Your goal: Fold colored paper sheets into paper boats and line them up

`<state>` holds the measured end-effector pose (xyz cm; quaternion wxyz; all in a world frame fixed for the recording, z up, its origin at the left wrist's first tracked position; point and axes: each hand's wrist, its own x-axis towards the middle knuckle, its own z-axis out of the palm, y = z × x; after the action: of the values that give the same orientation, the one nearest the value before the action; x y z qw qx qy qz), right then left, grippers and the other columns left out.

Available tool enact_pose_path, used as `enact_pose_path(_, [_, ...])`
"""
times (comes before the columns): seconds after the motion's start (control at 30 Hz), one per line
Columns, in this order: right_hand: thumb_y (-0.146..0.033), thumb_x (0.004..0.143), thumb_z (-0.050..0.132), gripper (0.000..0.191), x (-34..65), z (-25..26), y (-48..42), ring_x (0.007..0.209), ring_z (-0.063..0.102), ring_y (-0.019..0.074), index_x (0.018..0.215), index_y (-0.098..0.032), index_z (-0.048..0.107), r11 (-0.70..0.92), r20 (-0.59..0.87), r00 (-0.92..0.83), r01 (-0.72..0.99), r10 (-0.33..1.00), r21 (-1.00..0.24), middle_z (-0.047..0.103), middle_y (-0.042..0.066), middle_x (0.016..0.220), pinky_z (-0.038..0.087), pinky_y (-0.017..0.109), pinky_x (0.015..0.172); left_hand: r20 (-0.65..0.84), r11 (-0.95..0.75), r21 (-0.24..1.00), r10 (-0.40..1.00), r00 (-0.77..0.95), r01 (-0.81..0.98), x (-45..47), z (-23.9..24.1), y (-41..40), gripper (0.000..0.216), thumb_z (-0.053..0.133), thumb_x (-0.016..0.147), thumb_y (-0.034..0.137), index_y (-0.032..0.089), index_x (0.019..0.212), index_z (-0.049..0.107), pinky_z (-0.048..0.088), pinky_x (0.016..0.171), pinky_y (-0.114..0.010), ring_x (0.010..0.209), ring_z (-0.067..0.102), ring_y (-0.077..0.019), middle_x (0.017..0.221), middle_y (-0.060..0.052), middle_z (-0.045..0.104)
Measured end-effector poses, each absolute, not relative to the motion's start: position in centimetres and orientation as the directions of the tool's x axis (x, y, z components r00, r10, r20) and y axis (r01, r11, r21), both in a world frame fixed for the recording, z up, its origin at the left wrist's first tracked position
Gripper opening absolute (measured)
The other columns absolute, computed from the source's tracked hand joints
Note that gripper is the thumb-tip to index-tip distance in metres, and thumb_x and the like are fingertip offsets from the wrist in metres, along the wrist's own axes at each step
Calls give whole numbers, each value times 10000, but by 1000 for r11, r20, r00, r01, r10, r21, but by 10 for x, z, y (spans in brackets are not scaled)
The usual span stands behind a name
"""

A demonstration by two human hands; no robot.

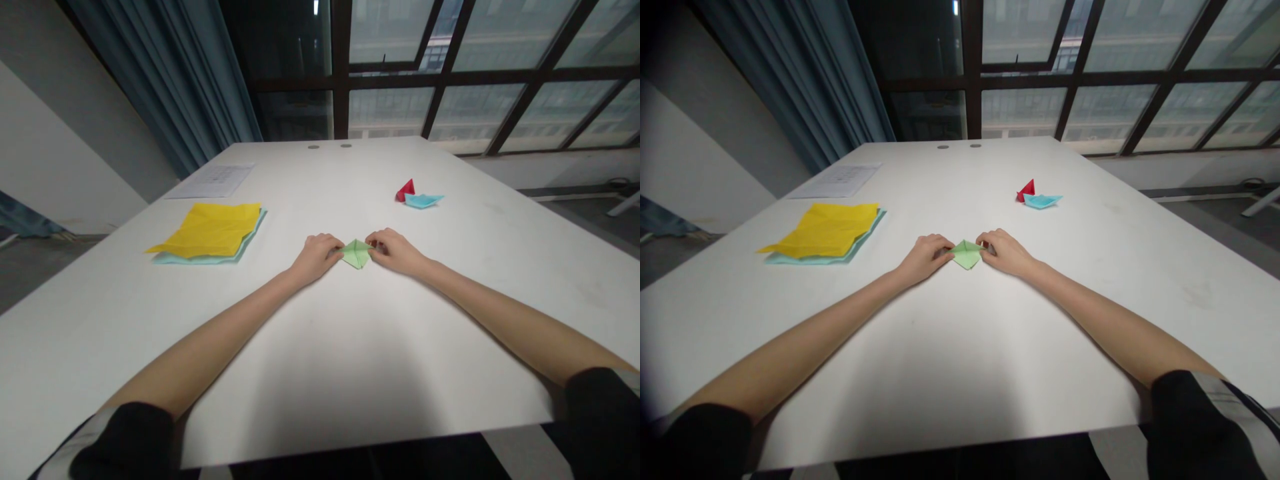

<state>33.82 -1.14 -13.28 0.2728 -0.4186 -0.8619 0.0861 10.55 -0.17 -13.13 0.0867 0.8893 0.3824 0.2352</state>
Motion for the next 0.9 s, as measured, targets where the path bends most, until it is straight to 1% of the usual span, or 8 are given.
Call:
enact_pose_path(0.1, [-146, 788, 472, 185, 339, -132, -13, 722, 517, 154, 935, -174, 582, 707, 441, -556, 603, 704, -369, 581, 63, 875, 415, 283, 705, 373, -740, 196, 663, 649, 643, 105, -130, -4, 159, 507, 863, 232, 186, 964, 620, 316, 756, -326, 879, 553, -188, 925, -46, 653])
enact_pose_path(0.2, [-97, 783, 442, 231, 341, -131, -13, 690, 526, 138, 947, -172, 586, 744, 414, -618, 553, 668, -376, 577, 62, 882, 432, 265, 673, 376, -789, 88, 591, 713, 608, 104, -130, -5, 188, 460, 890, 208, 189, 986, 620, 292, 753, -323, 885, 554, -180, 946, -54, 650])
enact_pose_path(0.37, [-150, 783, 498, 223, 345, -125, -12, 767, 558, 158, 969, -167, 620, 796, 345, -719, 513, 603, -322, 595, 73, 901, 453, 277, 716, 320, -856, -13, 486, 813, 517, 103, -130, -5, 253, 442, 869, 138, 189, 1034, 626, 293, 768, -327, 903, 553, -179, 979, -70, 651])
enact_pose_path(0.5, [-273, 834, 512, 200, 344, -122, -12, 840, 556, 191, 928, -163, 650, 805, 326, -737, 530, 593, -267, 616, 85, 868, 441, 312, 775, 286, -843, 18, 519, 805, 537, 107, -123, -13, 264, 461, 842, 157, 184, 1036, 637, 313, 783, -332, 916, 551, -192, 978, -67, 652])
enact_pose_path(0.6, [-299, 859, 487, 217, 338, -121, -14, 786, 547, 189, 856, -164, 657, 763, 316, -695, 597, 646, -248, 612, 74, 786, 431, 310, 734, 278, -782, 76, 613, 740, 619, 114, -118, -19, 255, 441, 884, 282, 187, 945, 670, 331, 769, -341, 881, 559, -199, 896, -62, 657])
enact_pose_path(0.67, [-289, 851, 495, 202, 335, -121, -15, 785, 543, 194, 860, -163, 653, 730, 313, -660, 639, 682, -242, 608, 71, 773, 426, 314, 728, 278, -736, 106, 668, 691, 669, 119, -117, -21, 294, 451, 886, 370, 188, 888, 682, 341, 760, -341, 862, 562, -201, 854, -60, 654])
enact_pose_path(0.8, [-279, 832, 514, 286, 331, -122, -15, 912, 535, 223, 1060, -143, 619, 722, 304, -656, 653, 691, -231, 617, 112, 954, 400, 369, 843, 276, -683, 129, 721, 635, 719, 123, -119, -22, 294, 535, 833, 436, 189, 906, 675, 359, 752, -336, 881, 560, -209, 913, -60, 648])
enact_pose_path(0.9, [-269, 825, 510, 283, 329, -122, -14, 949, 524, 231, 1050, -143, 628, 709, 299, -643, 659, 705, -251, 603, 123, 1016, 373, 394, 883, 287, -675, 132, 727, 624, 726, 122, -119, -23, 279, 555, 818, 431, 188, 902, 663, 366, 752, -343, 886, 553, -215, 937, -58, 639])
